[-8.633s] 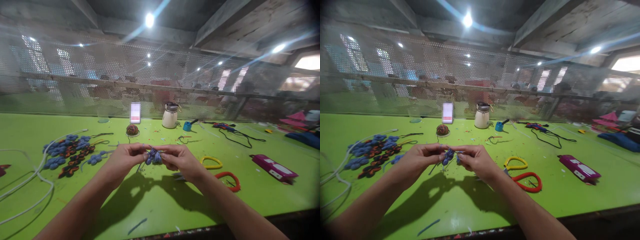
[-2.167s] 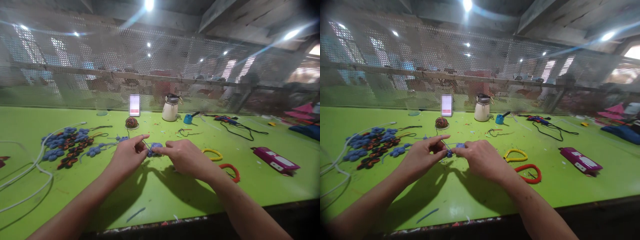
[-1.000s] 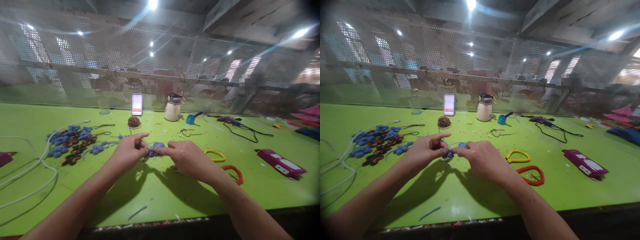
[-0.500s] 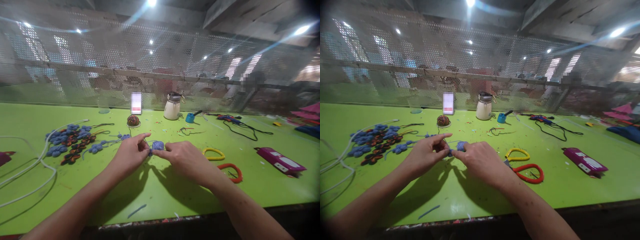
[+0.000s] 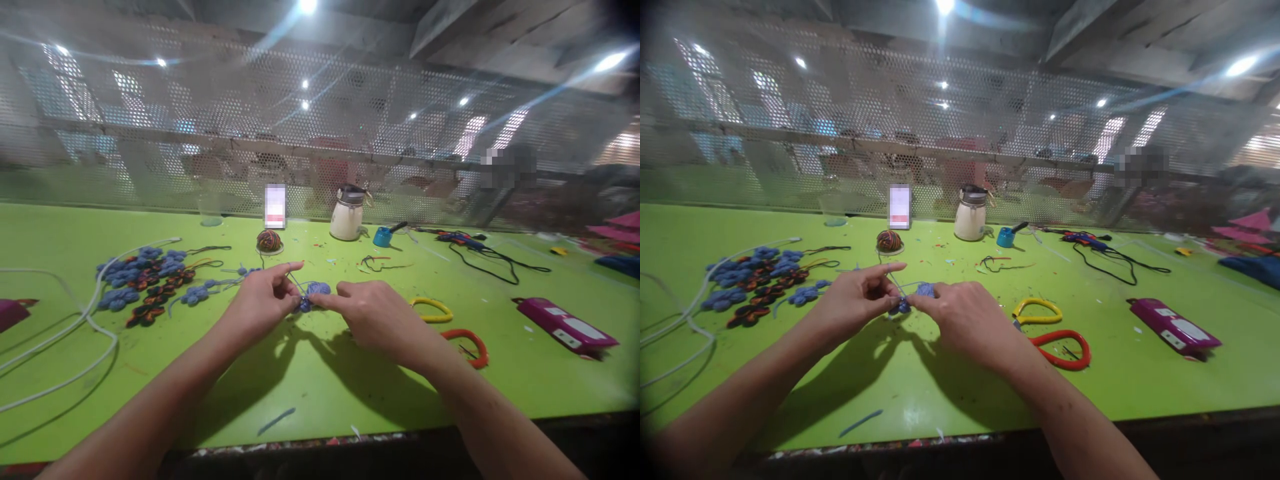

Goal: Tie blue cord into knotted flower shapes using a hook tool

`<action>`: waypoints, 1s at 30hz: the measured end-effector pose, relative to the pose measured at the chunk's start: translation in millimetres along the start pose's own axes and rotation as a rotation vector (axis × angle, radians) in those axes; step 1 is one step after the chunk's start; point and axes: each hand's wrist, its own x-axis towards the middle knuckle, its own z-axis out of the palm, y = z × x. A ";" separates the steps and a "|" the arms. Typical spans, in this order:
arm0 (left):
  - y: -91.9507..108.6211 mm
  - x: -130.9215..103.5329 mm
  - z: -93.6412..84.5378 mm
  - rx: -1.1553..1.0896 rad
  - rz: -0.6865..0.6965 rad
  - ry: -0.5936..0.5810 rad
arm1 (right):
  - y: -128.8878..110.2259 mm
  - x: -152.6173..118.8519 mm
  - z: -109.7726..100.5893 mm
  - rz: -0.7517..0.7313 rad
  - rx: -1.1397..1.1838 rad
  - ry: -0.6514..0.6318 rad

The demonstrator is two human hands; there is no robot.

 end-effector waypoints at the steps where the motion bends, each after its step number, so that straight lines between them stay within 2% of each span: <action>1: 0.9 -0.7 0.2 0.009 -0.001 0.003 | -0.2 -0.1 -0.4 -0.001 -0.004 -0.001; 11: 7.2 -3.0 2.3 0.088 0.005 0.018 | -2.1 -1.0 -1.2 0.000 -0.022 -0.027; 17: -3.0 2.2 0.0 -0.189 -0.041 -0.051 | 1.0 -0.1 1.5 0.028 0.077 0.004; 23: 7.0 -4.0 3.0 -0.493 -0.082 -0.055 | 7.4 3.0 1.4 0.089 0.219 0.025; 30: 11.4 -6.4 12.7 -0.570 -0.078 0.043 | 7.1 5.5 5.4 0.089 0.538 0.154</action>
